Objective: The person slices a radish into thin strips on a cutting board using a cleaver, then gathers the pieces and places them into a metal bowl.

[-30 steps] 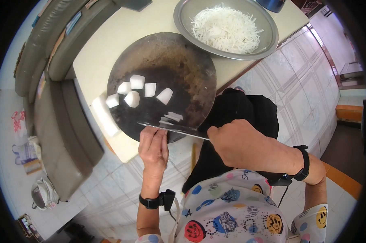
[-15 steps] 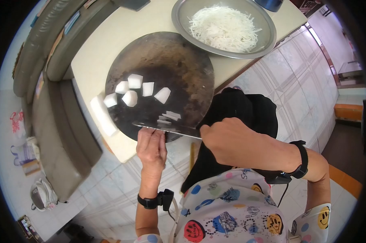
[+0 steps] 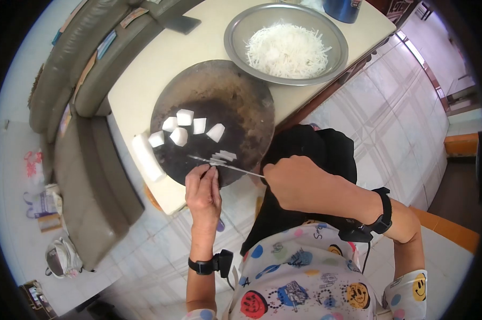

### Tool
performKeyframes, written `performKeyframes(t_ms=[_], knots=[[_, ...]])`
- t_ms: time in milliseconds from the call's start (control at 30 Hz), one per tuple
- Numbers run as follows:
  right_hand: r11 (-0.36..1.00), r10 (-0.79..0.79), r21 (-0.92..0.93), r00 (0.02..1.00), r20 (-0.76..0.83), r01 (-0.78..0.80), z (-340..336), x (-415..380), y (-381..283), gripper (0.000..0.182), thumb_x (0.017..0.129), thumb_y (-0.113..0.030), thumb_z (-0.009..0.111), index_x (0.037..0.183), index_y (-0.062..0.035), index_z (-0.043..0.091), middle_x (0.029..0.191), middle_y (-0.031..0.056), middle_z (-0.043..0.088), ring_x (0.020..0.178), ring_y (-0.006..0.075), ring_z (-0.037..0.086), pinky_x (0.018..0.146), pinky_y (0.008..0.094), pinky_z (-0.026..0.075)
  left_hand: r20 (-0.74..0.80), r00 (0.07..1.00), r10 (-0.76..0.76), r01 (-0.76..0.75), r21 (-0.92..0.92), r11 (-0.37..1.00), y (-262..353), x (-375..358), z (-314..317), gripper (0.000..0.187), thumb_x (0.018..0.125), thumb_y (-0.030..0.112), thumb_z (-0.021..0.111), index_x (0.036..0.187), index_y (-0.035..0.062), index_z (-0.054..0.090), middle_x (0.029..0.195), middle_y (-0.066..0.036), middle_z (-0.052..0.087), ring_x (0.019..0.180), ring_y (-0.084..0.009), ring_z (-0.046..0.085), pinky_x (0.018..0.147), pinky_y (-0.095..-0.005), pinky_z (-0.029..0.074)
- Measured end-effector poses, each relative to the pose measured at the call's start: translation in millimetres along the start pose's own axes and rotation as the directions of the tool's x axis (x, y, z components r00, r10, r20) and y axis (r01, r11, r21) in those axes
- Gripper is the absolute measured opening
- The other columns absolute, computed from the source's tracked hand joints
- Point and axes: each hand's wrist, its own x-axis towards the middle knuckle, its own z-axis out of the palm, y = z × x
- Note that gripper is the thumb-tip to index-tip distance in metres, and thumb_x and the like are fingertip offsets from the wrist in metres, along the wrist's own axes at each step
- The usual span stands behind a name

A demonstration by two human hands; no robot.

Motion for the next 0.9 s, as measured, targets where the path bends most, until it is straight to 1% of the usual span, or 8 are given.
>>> performKeyframes(t_ms=[133,167,200,333,400,533,600,900], knots=[[0.991,0.111,0.078,0.994,0.004,-0.111,-7,-10,5,0.012,0.070,0.001,0.058,0.080,0.0053,0.063,0.072,0.0239,0.063,0.071,0.0412,0.065,0.063,0.0446,0.052,-0.024,1.000,-0.013,0.014,0.009,1.000,-3,-5,-1,0.016,0.075,-0.009,0.070,0.090,-0.0044,0.067,0.094,-0.016,0.062,0.087,-0.0322,0.062,0.075,-0.0381,0.052],[0.994,0.078,0.075,0.996,-0.041,-0.075,-4,-12,8,0.009,0.077,-0.004,0.058,0.077,0.0047,0.060,0.067,0.0223,0.060,0.066,0.0404,0.062,0.060,0.0446,0.050,-0.023,0.999,-0.040,0.040,-0.012,0.999,-1,-5,-3,0.018,0.075,-0.008,0.069,0.092,-0.0039,0.067,0.095,-0.016,0.062,0.087,-0.0319,0.061,0.075,-0.0381,0.051],[0.997,0.046,0.071,0.995,-0.086,-0.040,-2,-14,10,0.016,0.083,-0.008,0.058,0.073,0.0041,0.057,0.062,0.0207,0.058,0.060,0.0395,0.060,0.057,0.0447,0.047,-0.022,0.998,-0.066,0.065,-0.034,0.997,0,-5,-3,0.019,0.076,-0.008,0.069,0.095,-0.0034,0.067,0.095,-0.016,0.062,0.087,-0.0316,0.061,0.076,-0.0381,0.051],[0.984,0.118,0.143,0.988,-0.102,-0.103,-1,-15,6,0.020,0.088,-0.010,0.056,0.074,0.0050,0.057,0.059,0.0225,0.054,0.060,0.0410,0.058,0.056,0.0447,0.045,-0.015,0.999,-0.046,0.045,-0.019,0.999,4,7,-5,0.022,0.077,-0.007,0.069,0.098,-0.0021,0.067,0.095,-0.015,0.062,0.087,-0.0306,0.061,0.076,-0.0373,0.050],[0.984,0.100,0.161,0.985,-0.144,-0.076,0,-16,5,0.022,0.090,-0.011,0.054,0.075,0.0053,0.057,0.058,0.0235,0.053,0.061,0.0417,0.057,0.057,0.0449,0.045,0.065,0.998,-0.006,0.005,0.017,1.000,2,10,-7,0.023,0.078,-0.006,0.068,0.100,-0.0011,0.068,0.095,-0.015,0.062,0.087,-0.0298,0.060,0.076,-0.0362,0.049],[0.981,0.111,0.171,0.985,-0.130,-0.088,-1,-17,0,0.021,0.090,-0.011,0.054,0.077,0.0052,0.058,0.058,0.0231,0.053,0.060,0.0413,0.057,0.056,0.0453,0.045,0.069,0.998,-0.003,0.002,0.014,1.000,-4,4,-7,0.022,0.076,-0.007,0.069,0.098,-0.0018,0.068,0.095,-0.014,0.062,0.086,-0.0295,0.060,0.075,-0.0356,0.050],[0.987,0.106,0.125,0.992,-0.066,-0.098,-2,-17,-4,0.011,0.079,-0.003,0.056,0.081,0.0076,0.059,0.065,0.0238,0.060,0.065,0.0402,0.063,0.060,0.0448,0.050,0.037,0.999,0.019,-0.020,0.010,1.000,-4,-1,-8,0.021,0.075,-0.008,0.070,0.095,-0.0027,0.069,0.095,-0.014,0.062,0.086,-0.0296,0.061,0.074,-0.0356,0.051],[0.998,0.021,-0.062,0.999,-0.045,-0.024,-3,-17,-14,0.011,0.074,0.000,0.057,0.083,0.0058,0.058,0.066,0.0211,0.062,0.064,0.0367,0.065,0.058,0.0426,0.051,0.024,0.997,0.074,-0.074,0.017,0.997,-8,-6,-7,0.019,0.074,-0.009,0.070,0.092,-0.0048,0.069,0.096,-0.014,0.063,0.088,-0.0302,0.061,0.075,-0.0373,0.051]])
